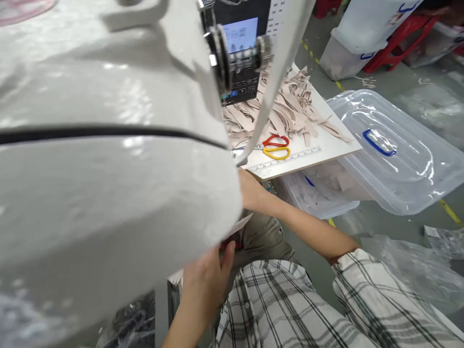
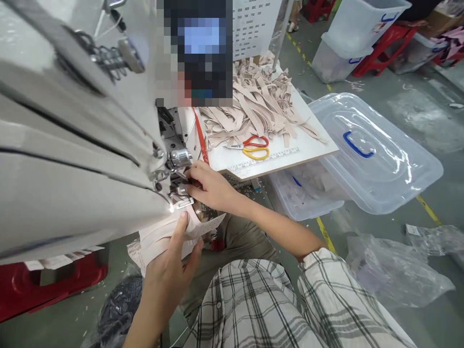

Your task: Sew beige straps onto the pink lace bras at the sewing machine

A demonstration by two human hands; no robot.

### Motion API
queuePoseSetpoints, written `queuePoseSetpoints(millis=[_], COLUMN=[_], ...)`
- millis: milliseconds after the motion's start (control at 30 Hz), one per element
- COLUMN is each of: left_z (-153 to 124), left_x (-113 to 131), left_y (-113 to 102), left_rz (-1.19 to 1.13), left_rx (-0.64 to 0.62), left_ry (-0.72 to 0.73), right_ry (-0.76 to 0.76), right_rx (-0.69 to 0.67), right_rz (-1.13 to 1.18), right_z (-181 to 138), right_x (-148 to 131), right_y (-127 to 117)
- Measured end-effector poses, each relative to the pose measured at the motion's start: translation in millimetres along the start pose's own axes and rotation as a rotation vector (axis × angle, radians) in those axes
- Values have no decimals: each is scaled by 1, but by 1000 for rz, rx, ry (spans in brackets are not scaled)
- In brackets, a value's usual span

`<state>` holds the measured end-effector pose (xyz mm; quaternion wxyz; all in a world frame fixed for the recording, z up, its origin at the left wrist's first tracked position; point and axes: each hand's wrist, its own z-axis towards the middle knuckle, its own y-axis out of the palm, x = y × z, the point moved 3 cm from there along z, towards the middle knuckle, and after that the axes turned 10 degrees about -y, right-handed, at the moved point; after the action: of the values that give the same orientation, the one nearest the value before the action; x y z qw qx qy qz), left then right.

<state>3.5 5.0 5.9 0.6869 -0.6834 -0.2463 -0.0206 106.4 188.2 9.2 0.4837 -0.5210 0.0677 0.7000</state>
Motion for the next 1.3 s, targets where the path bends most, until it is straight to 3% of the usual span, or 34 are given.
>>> queuePoseSetpoints(millis=[100,367,800,967,1133,1300], left_z=[0,-5,-4,-6,-7,-12], left_x=[0,1,12,17,16,8], left_y=[-1,-10,-16,-15,-13,-5], left_rz=[26,52,82,114,75,-10], left_rx=[21,25,-66,-10,-82,110], left_ry=[-18,14,-17,-3,-49,-25], right_ry=[-38,69,264,250,214,183], right_rx=[59,332,242,259,247,260], right_rz=[16,136,283,327,317,306], right_z=[-3,-33,-69,-71,-69,-70], right_x=[-1,6,5,-1,-12,-17], right_y=[-1,-3,8,9,8,9])
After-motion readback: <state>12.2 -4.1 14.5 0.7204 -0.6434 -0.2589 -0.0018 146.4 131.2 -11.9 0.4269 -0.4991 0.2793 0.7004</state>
